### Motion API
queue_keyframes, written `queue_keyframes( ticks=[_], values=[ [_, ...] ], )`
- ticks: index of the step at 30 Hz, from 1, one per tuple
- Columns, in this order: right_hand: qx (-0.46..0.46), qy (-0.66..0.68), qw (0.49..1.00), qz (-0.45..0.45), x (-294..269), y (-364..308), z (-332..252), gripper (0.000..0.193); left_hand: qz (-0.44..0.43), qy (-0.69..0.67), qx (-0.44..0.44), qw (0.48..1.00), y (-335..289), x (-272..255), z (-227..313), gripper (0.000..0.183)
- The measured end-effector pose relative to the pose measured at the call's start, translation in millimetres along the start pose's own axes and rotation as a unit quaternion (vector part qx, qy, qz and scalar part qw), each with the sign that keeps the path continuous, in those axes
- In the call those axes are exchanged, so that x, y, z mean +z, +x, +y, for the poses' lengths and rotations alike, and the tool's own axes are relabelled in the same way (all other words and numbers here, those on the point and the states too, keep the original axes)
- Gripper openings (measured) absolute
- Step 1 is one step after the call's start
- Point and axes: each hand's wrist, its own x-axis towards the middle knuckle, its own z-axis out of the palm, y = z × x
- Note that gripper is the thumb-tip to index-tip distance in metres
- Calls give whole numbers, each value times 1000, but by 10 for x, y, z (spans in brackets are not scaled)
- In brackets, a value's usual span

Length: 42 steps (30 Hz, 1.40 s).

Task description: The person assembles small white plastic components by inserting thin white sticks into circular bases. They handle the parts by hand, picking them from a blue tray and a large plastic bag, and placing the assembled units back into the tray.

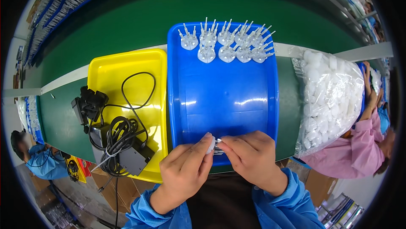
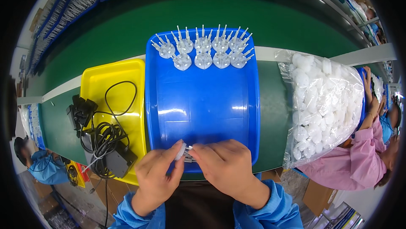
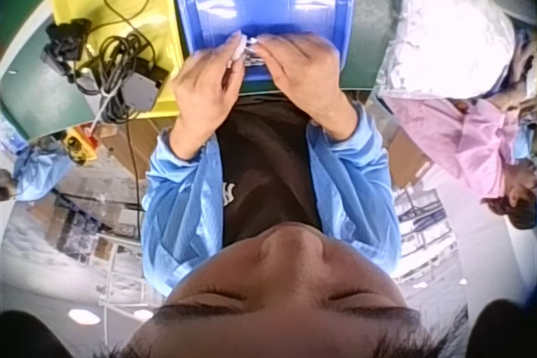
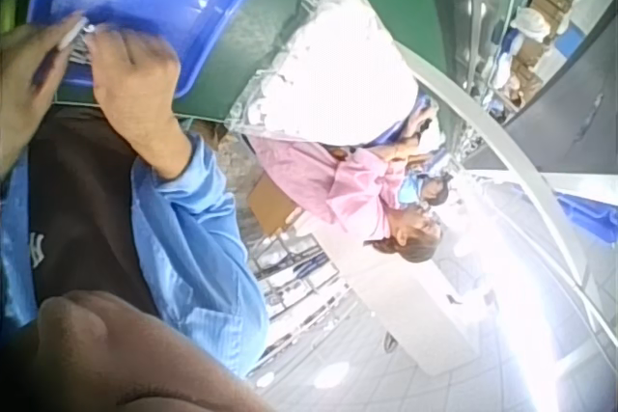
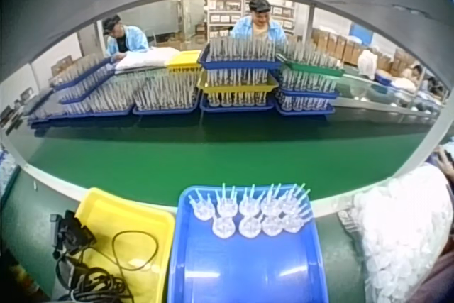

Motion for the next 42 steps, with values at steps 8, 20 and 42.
queue_keyframes(
  ticks=[8, 20, 42],
  values=[
    [8, 49, 999, -17, 3, 15, -5, 19, -40, -48, -52, 997, -42, -88, -6, 44],
    [143, 355, 922, -62, -142, -19, 122, 39, -19, -104, 6, 994, 99, -50, -19, 55],
    [192, 495, 844, -81, -48, -203, 109, 33, 1, -54, 66, 996, -48, 0, 21, 56]
  ],
)
